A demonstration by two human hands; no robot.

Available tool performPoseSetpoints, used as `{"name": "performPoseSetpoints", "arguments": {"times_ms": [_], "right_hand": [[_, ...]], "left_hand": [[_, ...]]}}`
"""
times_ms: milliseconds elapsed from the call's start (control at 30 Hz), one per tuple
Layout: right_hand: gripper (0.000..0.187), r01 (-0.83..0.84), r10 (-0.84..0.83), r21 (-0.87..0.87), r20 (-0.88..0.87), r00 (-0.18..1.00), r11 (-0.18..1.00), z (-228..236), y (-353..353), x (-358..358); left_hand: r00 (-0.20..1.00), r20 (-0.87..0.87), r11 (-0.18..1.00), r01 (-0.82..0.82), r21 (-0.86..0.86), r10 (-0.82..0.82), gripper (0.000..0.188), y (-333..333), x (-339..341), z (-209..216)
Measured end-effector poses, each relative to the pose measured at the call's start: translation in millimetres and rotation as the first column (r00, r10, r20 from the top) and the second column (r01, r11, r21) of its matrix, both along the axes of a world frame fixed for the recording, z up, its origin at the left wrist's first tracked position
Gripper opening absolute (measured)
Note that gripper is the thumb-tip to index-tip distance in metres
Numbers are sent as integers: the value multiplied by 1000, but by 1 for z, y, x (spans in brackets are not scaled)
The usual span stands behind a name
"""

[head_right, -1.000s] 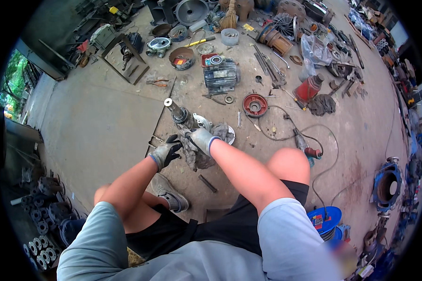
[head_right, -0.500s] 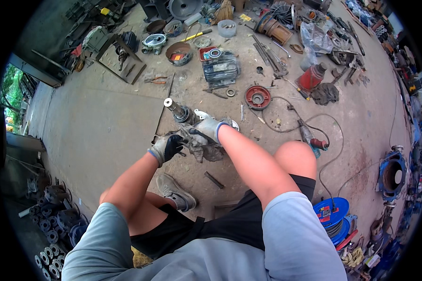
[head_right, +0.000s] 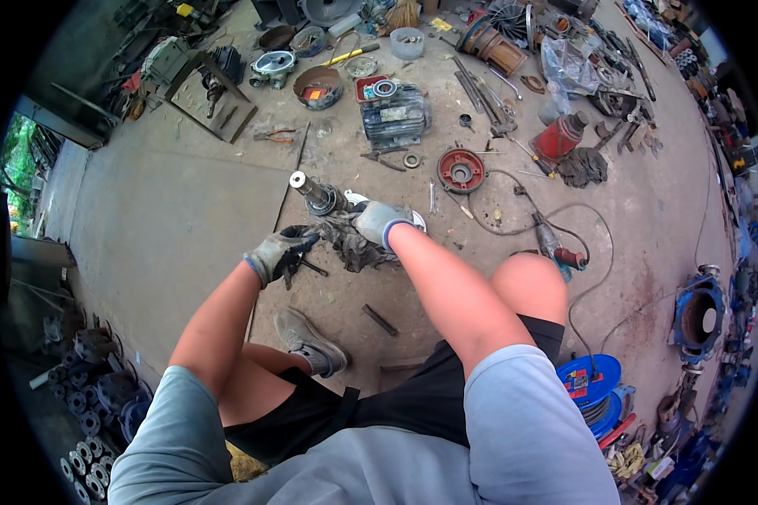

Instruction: The person sits cross-legged and uses pliers to remove a small metal clip from a cylindrical mechanical component. They then wipe the component with a rag and continue to manipulate it with their hands.

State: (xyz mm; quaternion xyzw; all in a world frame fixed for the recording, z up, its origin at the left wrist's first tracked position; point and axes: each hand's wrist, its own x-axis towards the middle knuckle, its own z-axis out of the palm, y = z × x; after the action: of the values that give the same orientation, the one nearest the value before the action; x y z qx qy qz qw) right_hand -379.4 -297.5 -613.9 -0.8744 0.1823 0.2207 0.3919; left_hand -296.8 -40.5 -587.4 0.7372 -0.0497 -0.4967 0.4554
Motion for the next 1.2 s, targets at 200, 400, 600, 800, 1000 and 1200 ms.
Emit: {"name": "performPoseSetpoints", "arguments": {"times_ms": [200, 400, 600, 800, 1000, 1200], "right_hand": [[49, 96, -5, 599, -153, 988, 795, -3, 18, -12], [30, -51, -92, 509, 253, 963, 859, 18, 23, 0], [49, -46, 43, 59, 46, 998, 997, -5, -26, 2], [39, 135, -120, -63, 202, 972, 989, -10, -10, -3], [51, 107, -90, -132, 128, 988, 985, 5, 5, -1], [82, 126, -77, -213, 222, 972, 969, 33, 12, 0]], "left_hand": [[918, 246, 923, 354, -149, -312, 50, -4, -22, -60], [207, 876, 690, 702, 177, -436, 39, 14, -3, -78], [557, 714, 849, 519, 100, -424, 47, 34, 34, -37], [780, 511, 893, 130, 431, -361, 37, 20, 52, 10], [510, 675, 789, 10, 615, -532, 53, 42, 54, -57], [595, 474, 626, 62, 777, -648, 140, 25, 51, -23]]}}
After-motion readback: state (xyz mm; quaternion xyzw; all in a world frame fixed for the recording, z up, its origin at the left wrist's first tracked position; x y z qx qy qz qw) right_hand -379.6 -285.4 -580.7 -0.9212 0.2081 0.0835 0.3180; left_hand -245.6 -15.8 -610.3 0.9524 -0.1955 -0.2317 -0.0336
